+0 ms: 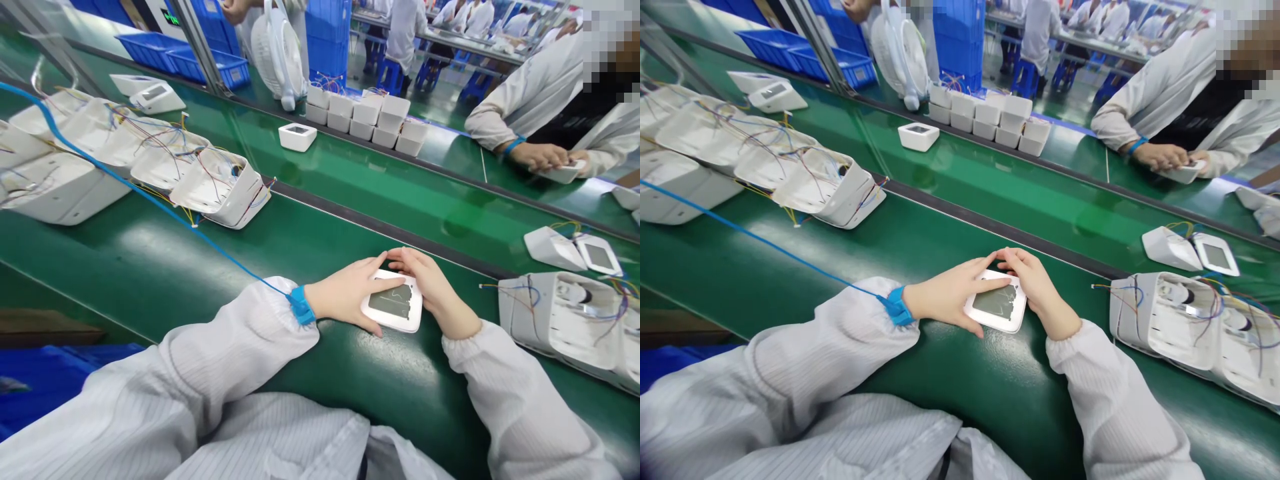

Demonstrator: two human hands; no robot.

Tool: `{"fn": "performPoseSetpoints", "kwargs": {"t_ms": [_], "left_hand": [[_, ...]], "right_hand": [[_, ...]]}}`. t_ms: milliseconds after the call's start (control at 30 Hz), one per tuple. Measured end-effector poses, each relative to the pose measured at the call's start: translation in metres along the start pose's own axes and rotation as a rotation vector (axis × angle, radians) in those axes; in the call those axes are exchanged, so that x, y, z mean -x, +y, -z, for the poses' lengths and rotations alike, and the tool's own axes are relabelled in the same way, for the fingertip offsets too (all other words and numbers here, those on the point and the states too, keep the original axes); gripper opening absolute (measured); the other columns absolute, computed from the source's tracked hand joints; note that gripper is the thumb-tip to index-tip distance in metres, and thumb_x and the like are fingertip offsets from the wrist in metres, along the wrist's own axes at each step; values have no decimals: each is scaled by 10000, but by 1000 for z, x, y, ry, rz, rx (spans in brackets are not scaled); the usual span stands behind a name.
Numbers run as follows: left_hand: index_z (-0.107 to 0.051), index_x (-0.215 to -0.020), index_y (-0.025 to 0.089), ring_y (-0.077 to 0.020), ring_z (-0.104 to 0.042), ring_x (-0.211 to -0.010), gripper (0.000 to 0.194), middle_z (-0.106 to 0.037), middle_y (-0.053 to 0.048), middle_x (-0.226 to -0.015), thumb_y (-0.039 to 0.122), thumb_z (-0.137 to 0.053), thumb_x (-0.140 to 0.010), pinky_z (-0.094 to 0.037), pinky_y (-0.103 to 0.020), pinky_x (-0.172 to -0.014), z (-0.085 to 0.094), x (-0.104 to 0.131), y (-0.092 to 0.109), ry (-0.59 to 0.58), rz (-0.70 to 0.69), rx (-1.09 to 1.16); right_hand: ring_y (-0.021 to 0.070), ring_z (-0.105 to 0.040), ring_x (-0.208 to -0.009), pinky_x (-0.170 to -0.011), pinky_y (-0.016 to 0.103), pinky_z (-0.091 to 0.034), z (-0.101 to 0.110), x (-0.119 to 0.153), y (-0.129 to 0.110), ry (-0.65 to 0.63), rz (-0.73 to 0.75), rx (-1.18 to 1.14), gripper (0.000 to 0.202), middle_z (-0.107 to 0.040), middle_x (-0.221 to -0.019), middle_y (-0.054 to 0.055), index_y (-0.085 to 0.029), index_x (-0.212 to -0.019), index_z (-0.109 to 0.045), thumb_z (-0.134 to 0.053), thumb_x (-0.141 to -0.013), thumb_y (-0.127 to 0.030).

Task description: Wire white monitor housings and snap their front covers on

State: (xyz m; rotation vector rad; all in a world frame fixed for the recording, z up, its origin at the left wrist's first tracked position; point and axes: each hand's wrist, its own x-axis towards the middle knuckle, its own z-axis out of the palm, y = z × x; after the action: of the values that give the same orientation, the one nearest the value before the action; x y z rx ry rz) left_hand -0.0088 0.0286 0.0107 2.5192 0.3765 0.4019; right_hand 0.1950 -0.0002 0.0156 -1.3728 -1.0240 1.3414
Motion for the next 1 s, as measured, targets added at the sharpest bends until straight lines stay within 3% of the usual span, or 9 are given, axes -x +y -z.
{"fn": "performPoseSetpoints", "kwargs": {"t_ms": [133,233,300,400,533,600,700,800,1000], "left_hand": [[-279,-1524,211,-448,-182,-1475,1147,-179,-220,-1614,593,-823,-589,-241,-587,-1159,-2,0,5,36,-7,-17],[-231,-1527,191,-426,-350,-1390,1155,-359,-232,-1520,518,-834,-597,-333,-575,-1102,-7,0,8,85,28,-24],[-298,-1486,185,-388,-483,-1262,1080,-487,-207,-1393,507,-825,-600,-403,-548,-1049,-11,1,9,159,81,-50],[-387,-1409,179,-354,-518,-1194,915,-527,-175,-1304,502,-782,-650,-418,-541,-1042,-13,1,7,345,116,-129],[-422,-1386,155,-358,-496,-1231,876,-531,-182,-1313,558,-755,-683,-395,-544,-1079,-6,2,6,431,51,-150],[-437,-1385,159,-328,-548,-1189,829,-565,-168,-1309,580,-716,-728,-441,-504,-1044,1,2,5,425,107,-12],[-532,-1321,191,-245,-649,-1055,547,-651,-107,-1250,505,-581,-876,-521,-390,-921,9,1,1,377,282,325],[-631,-1225,184,-220,-675,-1017,429,-710,-75,-1171,467,-532,-918,-523,-332,-879,10,0,-2,346,339,515],[-678,-1187,204,-199,-686,-946,407,-745,-41,-1095,476,-526,-927,-510,-299,-846,8,1,4,402,352,429]], "right_hand": [[195,-658,-917,-826,339,-521,-3,3,-1,66,50,38,363,-722,-1025,51,-226,-920,-726,-705,-774,-558],[210,-656,-946,-873,367,-513,-7,7,-1,165,141,131,363,-722,-1021,63,-209,-918,-714,-696,-779,-544],[236,-643,-1038,-935,400,-494,-9,9,0,247,215,240,407,-707,-1115,83,-209,-1011,-702,-666,-800,-555],[280,-604,-1158,-971,452,-478,-9,10,3,318,235,423,563,-640,-1291,112,-230,-1247,-615,-609,-826,-603],[295,-651,-1057,-942,484,-483,-4,8,5,232,201,567,576,-706,-1159,107,-224,-1218,-635,-528,-855,-658],[282,-662,-1007,-931,467,-486,-2,9,2,191,270,600,543,-724,-1097,94,-216,-1146,-666,-528,-857,-655],[262,-665,-989,-915,426,-495,-1,14,-4,150,399,620,517,-724,-1090,82,-218,-1156,-657,-558,-852,-624],[259,-667,-1006,-908,413,-502,-2,18,-8,133,451,613,502,-721,-1106,84,-220,-1161,-653,-544,-865,-611],[265,-648,-1093,-977,433,-475,-5,19,-9,93,420,611,491,-697,-1203,87,-225,-1193,-638,-553,-870,-585]]}}
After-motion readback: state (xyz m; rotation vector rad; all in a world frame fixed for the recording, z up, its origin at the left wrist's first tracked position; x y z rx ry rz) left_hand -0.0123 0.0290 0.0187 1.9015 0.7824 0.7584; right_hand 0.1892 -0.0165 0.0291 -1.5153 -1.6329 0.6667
